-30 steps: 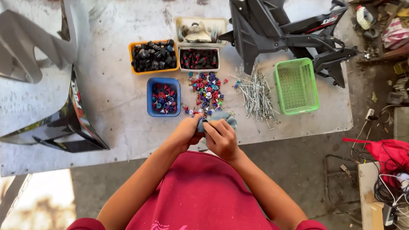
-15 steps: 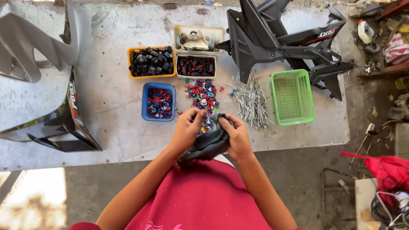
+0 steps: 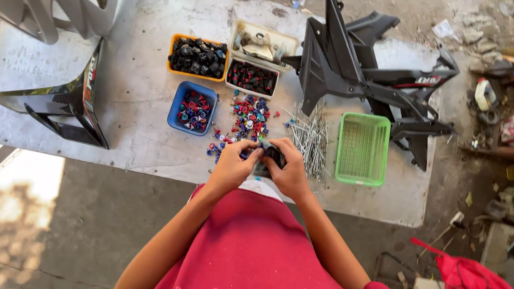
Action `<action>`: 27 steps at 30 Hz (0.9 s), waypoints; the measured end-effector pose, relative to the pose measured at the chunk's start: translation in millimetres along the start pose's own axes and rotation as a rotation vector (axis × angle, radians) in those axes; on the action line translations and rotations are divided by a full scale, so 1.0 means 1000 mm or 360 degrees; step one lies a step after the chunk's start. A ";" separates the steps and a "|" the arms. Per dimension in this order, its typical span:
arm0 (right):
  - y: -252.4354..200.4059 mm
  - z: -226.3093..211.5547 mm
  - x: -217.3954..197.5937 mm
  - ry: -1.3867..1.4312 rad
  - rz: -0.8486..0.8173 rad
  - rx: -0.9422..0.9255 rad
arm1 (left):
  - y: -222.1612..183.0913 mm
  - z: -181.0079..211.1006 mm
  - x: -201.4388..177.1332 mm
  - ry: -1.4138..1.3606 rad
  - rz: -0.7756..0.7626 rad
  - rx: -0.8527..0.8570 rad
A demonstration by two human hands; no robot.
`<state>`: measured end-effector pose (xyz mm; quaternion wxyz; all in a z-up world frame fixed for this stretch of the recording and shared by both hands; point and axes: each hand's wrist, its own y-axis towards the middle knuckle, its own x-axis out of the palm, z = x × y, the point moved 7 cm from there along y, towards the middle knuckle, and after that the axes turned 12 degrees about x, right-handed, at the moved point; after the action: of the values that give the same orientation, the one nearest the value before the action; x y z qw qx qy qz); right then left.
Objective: Cleaning small decorative motorcycle bolts with a cloth and sorting them into containers on a workbench.
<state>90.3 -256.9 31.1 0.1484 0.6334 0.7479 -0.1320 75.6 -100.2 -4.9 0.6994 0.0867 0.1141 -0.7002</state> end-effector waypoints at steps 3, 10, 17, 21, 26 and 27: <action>0.001 -0.013 0.000 -0.0149 -0.0170 -0.0126 | -0.012 0.007 -0.005 0.0076 0.0082 -0.0120; -0.016 -0.045 0.005 -0.0471 -0.0076 -0.0781 | -0.015 0.013 -0.014 -0.0220 -0.0142 -0.0091; -0.001 -0.030 0.020 -0.0200 -0.0426 -0.0263 | -0.019 0.056 -0.033 -0.0252 -0.0271 0.0277; -0.003 0.033 0.052 0.0225 -0.0847 0.0816 | -0.025 0.047 -0.038 0.0447 -0.0383 0.0572; -0.024 0.076 0.090 0.0417 -0.0738 0.1666 | -0.012 -0.004 -0.054 0.0099 -0.0589 0.0374; -0.021 0.096 0.099 0.0399 -0.0692 0.1804 | -0.007 -0.024 -0.058 -0.0136 -0.0575 0.0225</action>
<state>59.1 -207.2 -95.9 -0.3304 0.4576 0.6851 -0.4606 67.9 -37.9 -11.8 0.5587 0.0839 0.0485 -0.8237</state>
